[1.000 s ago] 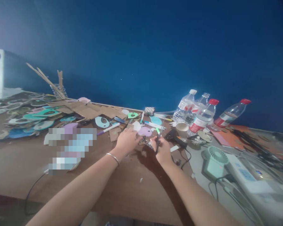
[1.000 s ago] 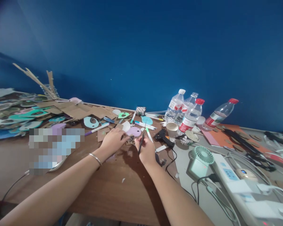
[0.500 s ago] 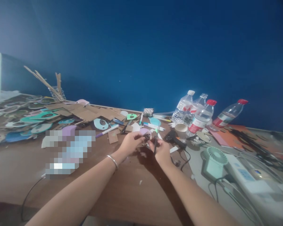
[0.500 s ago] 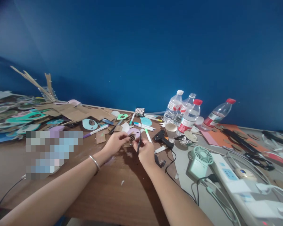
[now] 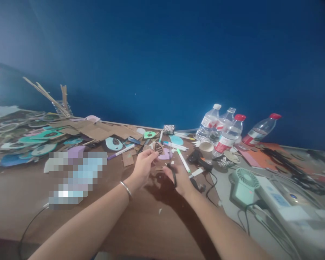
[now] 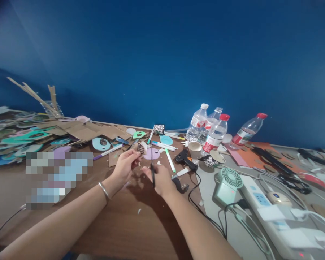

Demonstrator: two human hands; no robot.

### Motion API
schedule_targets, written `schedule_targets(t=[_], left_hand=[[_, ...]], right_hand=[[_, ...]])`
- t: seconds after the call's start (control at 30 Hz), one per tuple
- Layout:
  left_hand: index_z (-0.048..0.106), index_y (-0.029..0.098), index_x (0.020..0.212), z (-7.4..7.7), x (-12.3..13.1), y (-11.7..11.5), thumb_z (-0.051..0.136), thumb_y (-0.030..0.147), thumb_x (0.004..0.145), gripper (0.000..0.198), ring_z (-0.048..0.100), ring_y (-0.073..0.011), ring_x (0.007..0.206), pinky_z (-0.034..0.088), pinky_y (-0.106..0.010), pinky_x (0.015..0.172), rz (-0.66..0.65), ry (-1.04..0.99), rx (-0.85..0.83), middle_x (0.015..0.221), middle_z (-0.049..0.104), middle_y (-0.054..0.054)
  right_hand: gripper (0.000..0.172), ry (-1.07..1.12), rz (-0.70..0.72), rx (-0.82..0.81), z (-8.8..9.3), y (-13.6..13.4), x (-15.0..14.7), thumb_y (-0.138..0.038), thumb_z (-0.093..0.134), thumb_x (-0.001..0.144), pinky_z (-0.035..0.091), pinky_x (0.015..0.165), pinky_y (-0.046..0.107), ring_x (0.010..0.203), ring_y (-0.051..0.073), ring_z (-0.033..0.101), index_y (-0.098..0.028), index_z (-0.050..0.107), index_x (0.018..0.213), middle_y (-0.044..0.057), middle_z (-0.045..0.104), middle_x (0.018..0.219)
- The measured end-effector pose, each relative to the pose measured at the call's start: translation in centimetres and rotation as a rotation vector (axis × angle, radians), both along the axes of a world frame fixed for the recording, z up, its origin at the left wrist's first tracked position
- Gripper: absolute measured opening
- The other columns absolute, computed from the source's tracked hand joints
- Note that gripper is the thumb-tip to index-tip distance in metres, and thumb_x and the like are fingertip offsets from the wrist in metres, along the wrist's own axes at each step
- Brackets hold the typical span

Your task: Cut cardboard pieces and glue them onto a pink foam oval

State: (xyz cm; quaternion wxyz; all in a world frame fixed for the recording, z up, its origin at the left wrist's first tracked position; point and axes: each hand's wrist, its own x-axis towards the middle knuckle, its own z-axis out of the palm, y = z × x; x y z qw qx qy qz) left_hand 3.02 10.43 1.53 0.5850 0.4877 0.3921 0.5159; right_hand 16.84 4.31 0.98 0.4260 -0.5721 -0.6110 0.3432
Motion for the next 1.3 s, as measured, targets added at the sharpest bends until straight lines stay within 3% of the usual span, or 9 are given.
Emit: schedule_targets(t=[0.13,0.33,0.63,1.0,1.3], left_hand=[[0.049,0.014,0.059,0.0,0.3,-0.4,0.062,0.028,0.067,0.02,0.04,-0.0037,0.046,0.027,-0.015,0.044,-0.002,-0.086,-0.039,0.052,0.051,0.004],[0.048,0.015,0.061,0.0,0.8,-1.4,0.062,0.027,0.066,0.019,0.043,-0.0043,0.043,0.03,-0.015,0.043,-0.155,-0.097,-0.109,0.051,0.051,0.004],[0.05,0.014,0.059,-0.1,0.6,-1.2,0.059,0.026,0.068,0.017,0.043,-0.0047,0.046,0.032,-0.016,0.045,-0.097,0.011,-0.006,0.052,0.05,0.003],[0.048,0.014,0.058,0.3,0.5,-1.1,0.06,0.025,0.067,0.018,0.046,-0.0063,0.047,0.036,-0.018,0.046,-0.103,-0.006,-0.022,0.051,0.051,0.003],[0.051,0.013,0.06,1.0,0.8,-1.5,0.061,0.022,0.063,0.014,0.045,-0.0055,0.045,0.034,-0.017,0.044,-0.17,-0.025,-0.026,0.05,0.051,0.003]], right_hand=[[0.031,-0.1,0.088,-0.101,0.5,-0.6,-0.9,-0.041,0.051,0.077,0.04,0.058,0.025,0.063,0.017,0.053,-0.012,0.062,0.076,0.004,0.061,0.067],[0.034,-0.063,0.087,0.01,0.5,-0.7,-1.0,-0.041,0.05,0.078,0.042,0.061,0.027,0.069,0.02,0.056,-0.01,0.064,0.081,0.005,0.063,0.071],[0.032,-0.08,0.126,0.013,0.0,-0.2,-0.4,-0.041,0.053,0.077,0.042,0.06,0.026,0.066,0.019,0.054,-0.012,0.064,0.086,0.004,0.061,0.069],[0.04,-0.096,0.142,0.062,-0.2,-0.1,-0.1,-0.046,0.046,0.08,0.033,0.049,0.022,0.053,0.012,0.041,-0.013,0.055,0.059,-0.001,0.046,0.053],[0.037,-0.114,0.139,0.1,-0.2,0.1,0.1,-0.045,0.047,0.08,0.038,0.054,0.024,0.061,0.016,0.05,-0.012,0.062,0.073,0.003,0.057,0.062]])
